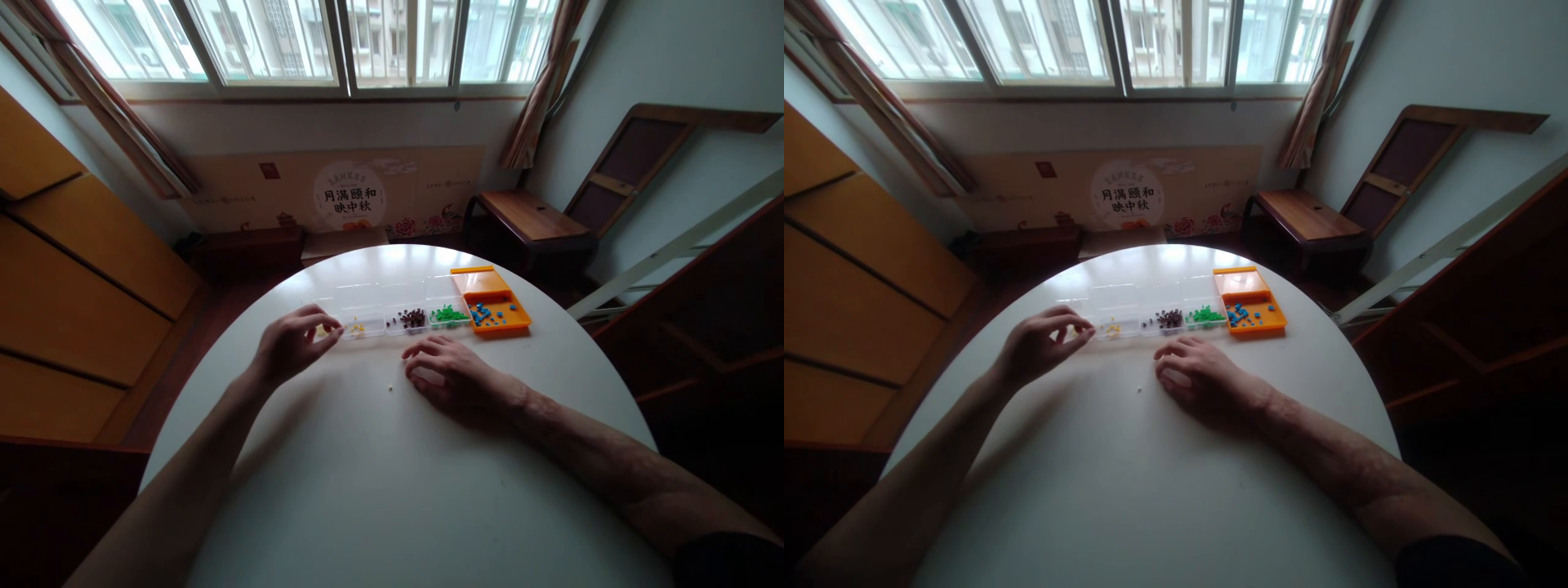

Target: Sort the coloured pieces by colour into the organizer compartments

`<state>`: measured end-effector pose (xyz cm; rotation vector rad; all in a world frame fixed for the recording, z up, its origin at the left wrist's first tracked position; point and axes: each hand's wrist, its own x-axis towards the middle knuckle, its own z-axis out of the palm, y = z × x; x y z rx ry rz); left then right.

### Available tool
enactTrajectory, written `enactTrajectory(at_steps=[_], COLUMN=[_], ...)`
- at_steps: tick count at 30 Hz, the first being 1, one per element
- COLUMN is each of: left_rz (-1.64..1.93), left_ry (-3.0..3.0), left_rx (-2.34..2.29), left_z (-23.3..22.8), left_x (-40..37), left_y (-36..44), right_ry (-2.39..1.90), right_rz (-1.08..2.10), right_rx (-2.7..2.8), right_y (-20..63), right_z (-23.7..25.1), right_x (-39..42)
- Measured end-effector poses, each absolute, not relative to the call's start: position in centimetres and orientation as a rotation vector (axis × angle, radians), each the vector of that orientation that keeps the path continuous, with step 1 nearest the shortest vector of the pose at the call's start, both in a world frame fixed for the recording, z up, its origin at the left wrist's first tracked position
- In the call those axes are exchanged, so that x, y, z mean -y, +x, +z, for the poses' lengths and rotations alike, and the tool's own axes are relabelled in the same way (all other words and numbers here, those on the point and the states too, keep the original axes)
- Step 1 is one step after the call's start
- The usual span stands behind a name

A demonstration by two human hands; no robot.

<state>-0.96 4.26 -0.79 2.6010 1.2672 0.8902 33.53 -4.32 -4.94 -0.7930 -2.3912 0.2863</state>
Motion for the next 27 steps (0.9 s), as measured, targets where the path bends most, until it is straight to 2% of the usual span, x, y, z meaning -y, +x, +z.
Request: enactTrajectory(at_steps=[5,14,17,21,27], left_rz=[0.924,0.871,0.887,0.719,0.59], left_ry=[2.515,2.538,2.575,2.602,2.637], left_rx=[-1.528,-1.555,-1.302,-0.811,-0.588], left_z=[-1.8,-1.8,-1.4,-1.4,-2.7], left_x=[-5.9,-5.5,-5.1,-3.9,-1.3], left_y=[-3.3,-3.0,-2.4,-0.4,3.1], right_ry=[-0.774,-0.781,-0.78,-0.781,-0.789], right_rz=[0.292,0.286,0.284,0.279,0.267], right_rx=[2.378,2.383,2.39,2.398,2.393], right_y=[33.4,33.5,33.5,33.6,33.5], right_z=[-5.0,-5.0,-4.9,-4.9,-4.9], right_x=[4.3,4.4,4.4,4.3,4.4])
